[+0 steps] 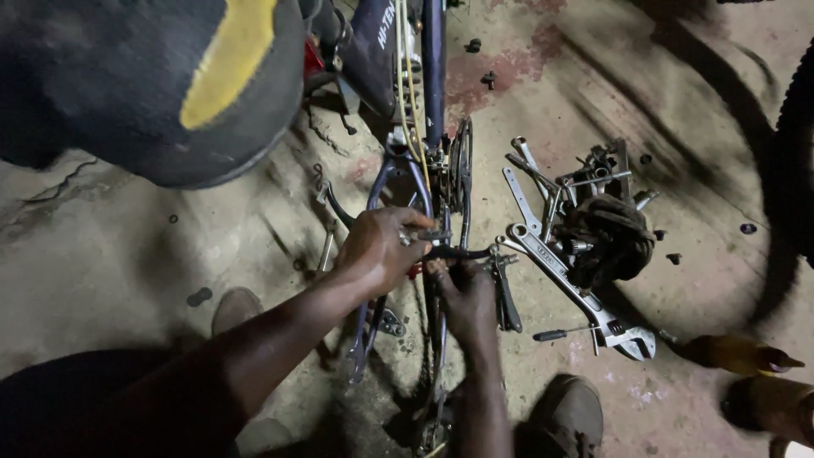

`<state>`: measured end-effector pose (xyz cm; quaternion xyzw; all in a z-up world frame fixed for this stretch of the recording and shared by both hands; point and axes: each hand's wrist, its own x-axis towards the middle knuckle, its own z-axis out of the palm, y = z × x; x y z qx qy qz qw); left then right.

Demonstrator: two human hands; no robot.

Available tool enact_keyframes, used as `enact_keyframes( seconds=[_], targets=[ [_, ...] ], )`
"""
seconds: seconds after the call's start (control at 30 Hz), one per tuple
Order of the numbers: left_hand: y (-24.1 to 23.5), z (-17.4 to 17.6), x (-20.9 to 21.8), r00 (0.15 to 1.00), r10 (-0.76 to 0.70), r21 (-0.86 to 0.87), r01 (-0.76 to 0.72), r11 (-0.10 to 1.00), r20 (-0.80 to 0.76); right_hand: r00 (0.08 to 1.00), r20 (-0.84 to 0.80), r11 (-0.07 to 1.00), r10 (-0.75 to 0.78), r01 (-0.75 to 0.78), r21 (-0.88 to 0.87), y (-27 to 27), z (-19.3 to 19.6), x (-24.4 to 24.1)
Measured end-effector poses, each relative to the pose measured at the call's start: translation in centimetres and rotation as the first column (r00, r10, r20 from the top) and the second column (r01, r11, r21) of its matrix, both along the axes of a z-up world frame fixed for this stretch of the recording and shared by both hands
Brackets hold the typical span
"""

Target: The person is repairing a bicycle's rear derailleur and brake system. They use a wrench to tighten bolts on the derailleur and a screwdriver to adjust the brake cable tension. The person also uses a rag to wipe grease from the components and applies lubricant from a small container.

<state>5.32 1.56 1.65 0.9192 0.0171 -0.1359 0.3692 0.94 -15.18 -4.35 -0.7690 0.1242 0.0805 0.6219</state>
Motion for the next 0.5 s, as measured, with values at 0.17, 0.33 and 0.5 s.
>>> enact_keyframes(
  seconds=[0.17, 0.33, 0.5],
  targets=[
    [0.1, 2.4, -0.1, 0.984, 0.18, -0.104, -0.181, 0.978, -0.015, 0.929, -0.226, 0.95, 0.294, -0.258, 0.177, -4.6, 0.4, 4.3],
    [2.2, 0.8, -0.6, 0.949, 0.31, -0.091, -0.315, 0.945, -0.059, 0.452, -0.295, 0.524, 0.842, -0.814, 0.252, -6.4, -5.2, 11.9],
    [2.4, 1.4, -1.5, 0.818, 0.461, -0.054, -0.507, 0.86, -0.343, 0.372, -0.583, 0.416, 0.722, -0.907, -0.064, -16.6, -5.1, 13.8]
  ],
)
